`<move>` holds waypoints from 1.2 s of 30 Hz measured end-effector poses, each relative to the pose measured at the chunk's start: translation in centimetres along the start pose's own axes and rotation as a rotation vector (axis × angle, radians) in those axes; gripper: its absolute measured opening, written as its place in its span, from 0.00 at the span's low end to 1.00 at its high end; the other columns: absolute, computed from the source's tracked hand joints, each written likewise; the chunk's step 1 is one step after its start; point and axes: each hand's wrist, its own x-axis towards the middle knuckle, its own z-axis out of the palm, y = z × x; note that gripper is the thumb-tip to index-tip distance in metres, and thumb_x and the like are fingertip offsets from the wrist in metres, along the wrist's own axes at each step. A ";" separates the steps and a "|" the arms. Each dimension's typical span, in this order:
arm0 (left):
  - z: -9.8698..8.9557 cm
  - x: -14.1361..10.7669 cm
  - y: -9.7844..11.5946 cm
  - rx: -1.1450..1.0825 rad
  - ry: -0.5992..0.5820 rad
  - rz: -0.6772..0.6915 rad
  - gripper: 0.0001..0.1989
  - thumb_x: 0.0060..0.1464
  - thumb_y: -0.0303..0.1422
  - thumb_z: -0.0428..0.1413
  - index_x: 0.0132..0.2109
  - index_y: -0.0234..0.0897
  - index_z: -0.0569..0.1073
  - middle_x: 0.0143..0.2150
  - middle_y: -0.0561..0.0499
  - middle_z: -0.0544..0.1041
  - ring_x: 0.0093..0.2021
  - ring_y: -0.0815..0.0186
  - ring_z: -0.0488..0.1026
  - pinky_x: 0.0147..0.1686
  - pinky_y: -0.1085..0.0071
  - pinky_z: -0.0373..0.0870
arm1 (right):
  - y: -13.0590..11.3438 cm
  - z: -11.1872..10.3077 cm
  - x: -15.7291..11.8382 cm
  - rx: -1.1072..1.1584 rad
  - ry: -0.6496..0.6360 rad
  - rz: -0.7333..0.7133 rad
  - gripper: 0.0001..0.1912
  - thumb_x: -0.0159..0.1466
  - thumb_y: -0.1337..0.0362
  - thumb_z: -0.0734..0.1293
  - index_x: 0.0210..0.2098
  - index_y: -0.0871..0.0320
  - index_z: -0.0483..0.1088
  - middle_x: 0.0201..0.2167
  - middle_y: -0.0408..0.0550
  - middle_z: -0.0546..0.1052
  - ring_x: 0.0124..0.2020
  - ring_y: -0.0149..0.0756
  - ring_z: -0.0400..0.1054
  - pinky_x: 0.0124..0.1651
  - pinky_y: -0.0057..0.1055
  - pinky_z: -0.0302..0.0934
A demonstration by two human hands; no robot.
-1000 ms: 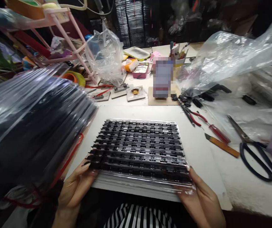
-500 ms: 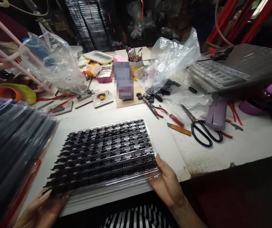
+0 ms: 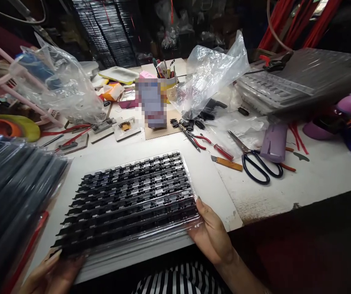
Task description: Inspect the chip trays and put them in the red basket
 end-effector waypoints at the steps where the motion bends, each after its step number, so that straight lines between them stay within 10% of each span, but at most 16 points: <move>1: 0.1 0.0 0.0 -0.010 -0.003 -0.006 0.26 0.54 0.23 0.52 0.57 0.53 0.66 0.52 0.60 0.75 0.53 0.64 0.70 0.50 0.67 0.71 | 0.0 0.0 0.0 0.009 -0.003 0.001 0.15 0.66 0.61 0.61 0.50 0.54 0.71 0.50 0.46 0.75 0.53 0.39 0.65 0.59 0.41 0.57; 29: -1.2 0.2 -1.5 -0.104 -0.289 0.086 0.25 0.57 0.21 0.48 0.61 0.41 0.62 0.52 0.47 0.75 0.51 0.61 0.72 0.54 0.60 0.65 | 0.3 1.1 -0.3 -0.205 0.557 -0.075 0.15 0.63 0.55 0.62 0.48 0.41 0.71 0.52 0.38 0.73 0.52 0.37 0.68 0.46 0.32 0.72; 36: -1.9 0.1 -1.1 -0.220 -0.359 -0.030 0.16 0.64 0.30 0.44 0.55 0.41 0.69 0.48 0.47 0.78 0.47 0.60 0.74 0.49 0.56 0.70 | -1.1 -2.8 -0.7 -0.411 0.470 -0.040 0.19 0.61 0.51 0.63 0.51 0.44 0.71 0.53 0.43 0.72 0.55 0.48 0.65 0.55 0.47 0.65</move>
